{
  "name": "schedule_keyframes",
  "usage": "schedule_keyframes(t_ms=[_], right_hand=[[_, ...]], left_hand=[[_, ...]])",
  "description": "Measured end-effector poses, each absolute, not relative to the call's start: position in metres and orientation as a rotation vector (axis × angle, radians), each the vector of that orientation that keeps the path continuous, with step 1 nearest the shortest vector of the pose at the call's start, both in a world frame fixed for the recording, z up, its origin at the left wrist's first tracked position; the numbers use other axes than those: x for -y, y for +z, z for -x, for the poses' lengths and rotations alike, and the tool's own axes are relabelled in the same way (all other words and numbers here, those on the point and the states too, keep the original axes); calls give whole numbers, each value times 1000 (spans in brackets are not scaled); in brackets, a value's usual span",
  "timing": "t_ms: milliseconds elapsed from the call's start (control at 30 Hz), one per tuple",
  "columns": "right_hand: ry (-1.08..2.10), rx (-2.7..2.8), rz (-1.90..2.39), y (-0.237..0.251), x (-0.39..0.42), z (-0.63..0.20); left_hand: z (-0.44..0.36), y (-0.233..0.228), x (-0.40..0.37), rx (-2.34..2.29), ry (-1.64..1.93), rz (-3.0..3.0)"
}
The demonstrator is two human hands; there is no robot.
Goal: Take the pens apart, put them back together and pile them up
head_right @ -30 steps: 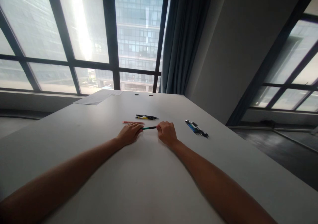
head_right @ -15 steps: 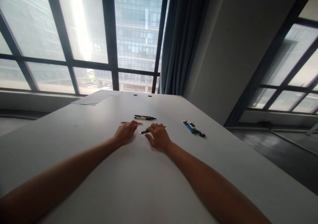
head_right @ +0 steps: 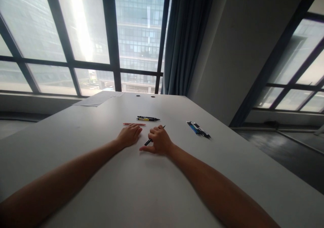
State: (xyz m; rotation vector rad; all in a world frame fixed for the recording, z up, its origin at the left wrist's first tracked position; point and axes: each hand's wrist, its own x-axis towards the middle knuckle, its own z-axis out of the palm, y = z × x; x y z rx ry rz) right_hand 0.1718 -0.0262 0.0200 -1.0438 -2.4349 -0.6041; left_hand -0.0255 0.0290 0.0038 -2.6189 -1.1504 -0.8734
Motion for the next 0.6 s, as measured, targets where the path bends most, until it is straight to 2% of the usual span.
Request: schedule_keyframes(t_ms=[600], right_hand=[[-588,2395,1001,18,25,-172]], left_hand=[[25,4,-28,1131,-871,2643]])
